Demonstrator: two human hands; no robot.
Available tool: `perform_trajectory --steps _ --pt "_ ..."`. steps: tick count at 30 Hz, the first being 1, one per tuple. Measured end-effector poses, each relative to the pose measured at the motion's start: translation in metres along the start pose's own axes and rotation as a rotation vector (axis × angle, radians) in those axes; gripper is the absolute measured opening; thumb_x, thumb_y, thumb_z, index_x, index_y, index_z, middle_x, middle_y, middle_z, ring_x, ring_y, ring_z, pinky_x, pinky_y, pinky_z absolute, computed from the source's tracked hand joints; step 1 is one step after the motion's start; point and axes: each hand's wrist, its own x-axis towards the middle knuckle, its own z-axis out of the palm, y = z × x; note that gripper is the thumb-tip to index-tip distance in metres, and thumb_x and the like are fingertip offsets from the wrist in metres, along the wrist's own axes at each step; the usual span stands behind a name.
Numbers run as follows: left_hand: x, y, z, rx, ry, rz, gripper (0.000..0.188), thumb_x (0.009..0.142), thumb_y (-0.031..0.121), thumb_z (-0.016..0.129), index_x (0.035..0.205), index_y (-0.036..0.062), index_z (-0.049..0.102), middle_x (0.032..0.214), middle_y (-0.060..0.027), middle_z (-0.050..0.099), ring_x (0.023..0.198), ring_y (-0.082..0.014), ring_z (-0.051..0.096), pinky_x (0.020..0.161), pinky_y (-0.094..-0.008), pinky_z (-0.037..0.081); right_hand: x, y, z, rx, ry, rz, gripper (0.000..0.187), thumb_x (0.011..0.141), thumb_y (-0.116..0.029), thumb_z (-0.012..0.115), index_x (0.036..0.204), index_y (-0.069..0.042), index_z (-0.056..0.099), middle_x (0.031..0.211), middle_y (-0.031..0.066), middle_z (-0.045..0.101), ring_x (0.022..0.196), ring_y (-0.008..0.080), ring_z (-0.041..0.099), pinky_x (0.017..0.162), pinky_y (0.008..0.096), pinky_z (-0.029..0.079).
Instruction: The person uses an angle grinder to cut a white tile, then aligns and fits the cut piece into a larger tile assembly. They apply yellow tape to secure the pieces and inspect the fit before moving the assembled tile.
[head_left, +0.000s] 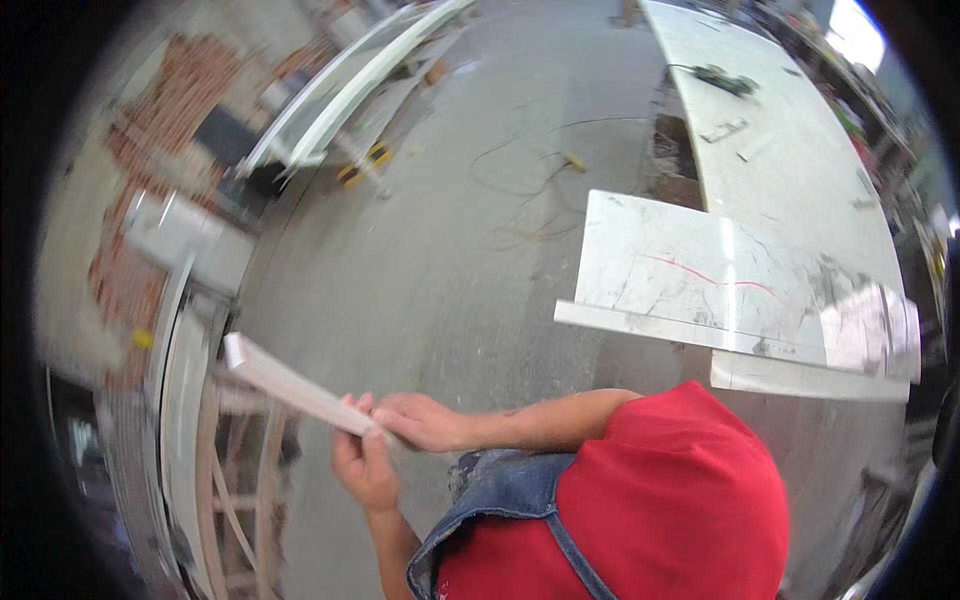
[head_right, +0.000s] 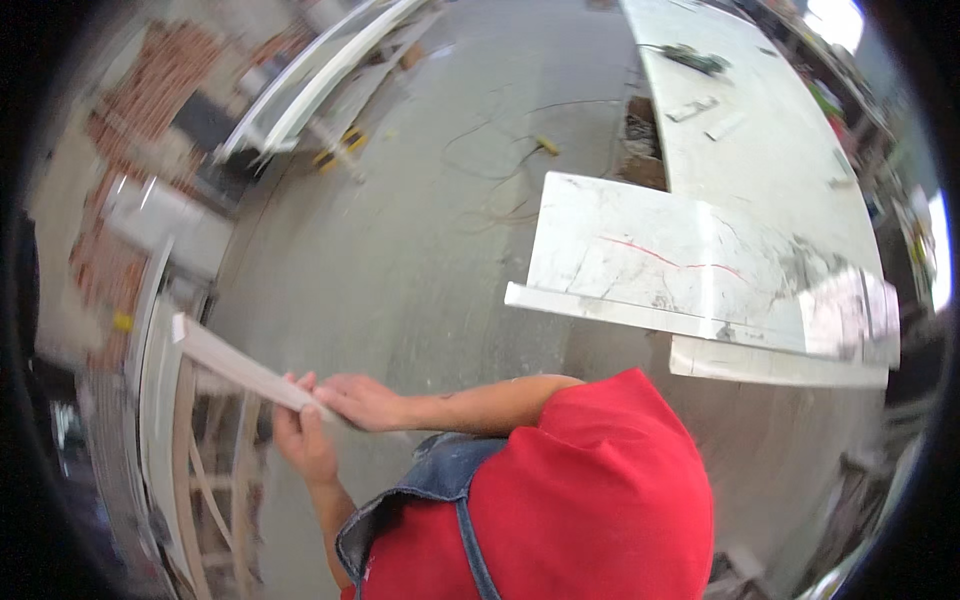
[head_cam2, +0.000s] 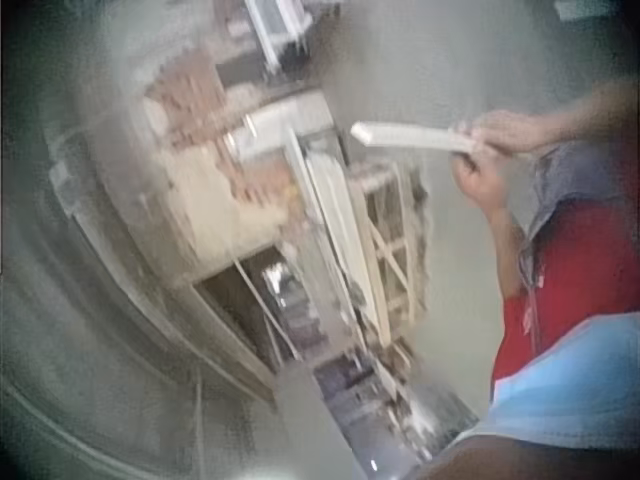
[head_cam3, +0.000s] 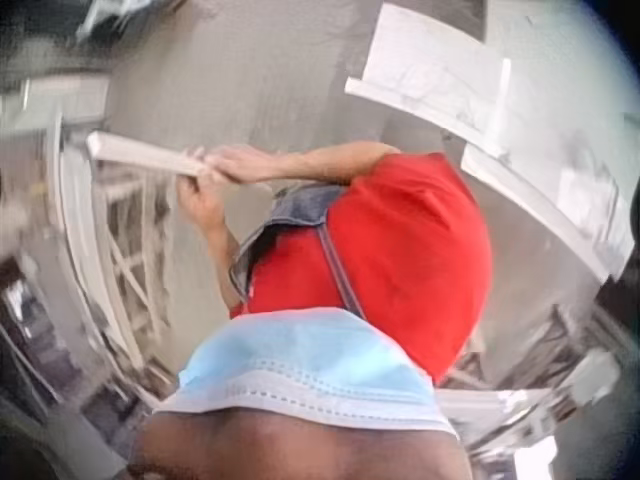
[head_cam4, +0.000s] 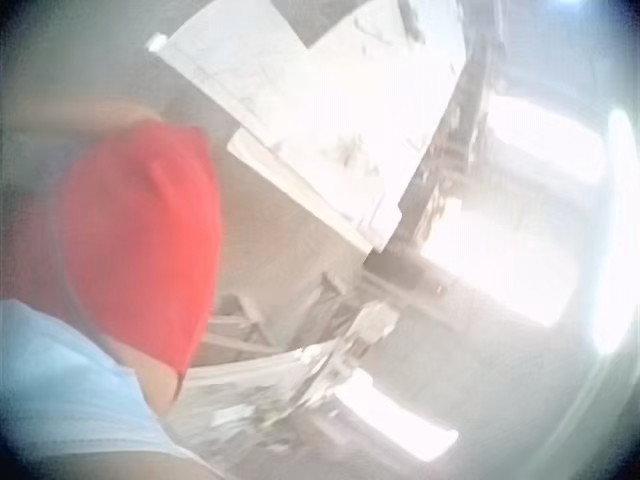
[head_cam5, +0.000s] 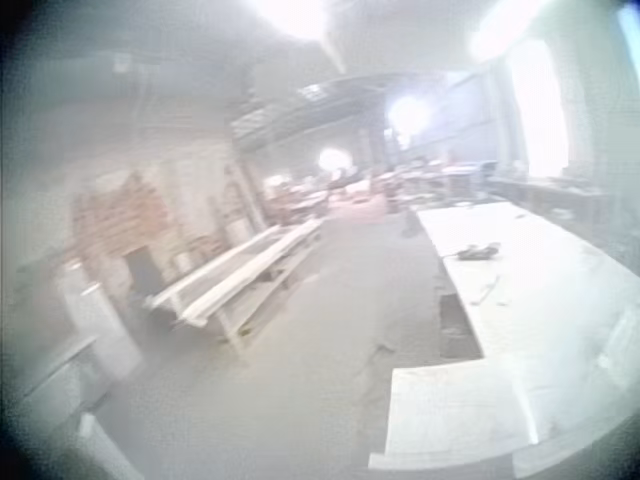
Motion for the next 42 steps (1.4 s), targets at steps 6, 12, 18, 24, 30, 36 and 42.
perform_trajectory --steps 6,12,18,24,30,36,42 --pt "0.267 -0.094 0.026 -0.616 0.038 0.033 0.050 0.104 0.023 0.049 0.145 -0.0051 0.043 0.117 -0.0113 0.060 0.090 -0.0198 0.057 0.085 -0.0367 0.049 0.180 0.026 -0.174 -0.195 0.542 -0.030 0.044 0.095 -0.032 0.065 0.127 -0.001 0.065 0.120 0.0172 0.070 0.111 0.0276 0.067 0.099 0.0381 0.051" --pt "0.484 -0.150 0.094 -0.558 -0.338 0.021 0.052 0.107 0.033 0.045 0.144 -0.0043 0.046 0.111 -0.0087 0.061 0.084 -0.0141 0.054 0.072 -0.0292 0.046 0.203 0.026 -0.293 0.014 1.007 0.102 0.039 0.093 -0.023 0.068 0.124 -0.001 0.065 0.106 0.0098 0.072 0.097 0.0181 0.068 0.086 0.0323 0.053" --pt "0.634 -0.181 0.226 -0.480 -0.783 0.006 0.045 0.107 0.030 0.049 0.133 -0.0063 0.058 0.103 -0.0082 0.065 0.077 -0.0109 0.056 0.067 -0.0267 0.047 0.201 0.013 -0.418 0.223 1.546 0.073 0.038 0.092 -0.018 0.068 0.124 0.003 0.063 0.097 0.0060 0.069 0.082 0.0128 0.064 0.073 0.0294 0.052" --pt "0.758 -0.194 0.361 -0.577 -1.034 -0.170 0.047 0.106 0.034 0.053 0.130 -0.0065 0.059 0.102 -0.0095 0.067 0.076 -0.0128 0.059 0.065 -0.0280 0.048 0.232 -0.016 -0.598 0.236 1.659 0.104 0.038 0.091 -0.016 0.066 0.124 0.002 0.061 0.094 0.0052 0.069 0.081 0.0115 0.063 0.069 0.0280 0.050" --pt "0.872 -0.187 0.486 -0.596 -1.193 -0.279 0.049 0.106 0.034 0.051 0.132 -0.0081 0.055 0.102 -0.0107 0.067 0.075 -0.0160 0.061 0.064 -0.0300 0.049 0.261 -0.082 -0.750 0.037 1.764 0.145 0.043 0.090 -0.018 0.067 0.127 0.003 0.060 0.095 0.0072 0.070 0.080 0.0139 0.065 0.073 0.0308 0.052" --pt "0.968 -0.187 0.660 -0.563 -1.341 -0.285 0.049 0.106 0.036 0.052 0.129 -0.0070 0.058 0.100 -0.0090 0.067 0.076 -0.0138 0.061 0.066 -0.0275 0.049 0.204 -0.080 -0.899 -0.060 2.026 0.205 0.045 0.089 -0.018 0.070 0.128 0.001 0.061 0.094 0.0081 0.069 0.082 0.0154 0.066 0.072 0.0306 0.052" --pt "1.062 -0.145 0.861 -0.474 -1.537 -0.094 0.045 0.106 0.035 0.053 0.129 -0.0023 0.062 0.096 -0.0029 0.067 0.073 -0.0083 0.058 0.065 -0.0249 0.047 0.156 -0.115 -1.007 0.050 2.377 0.407 0.045 0.092 -0.019 0.067 0.131 0.001 0.057 0.104 0.0087 0.068 0.077 0.0143 0.065 0.061 0.0270 0.050"
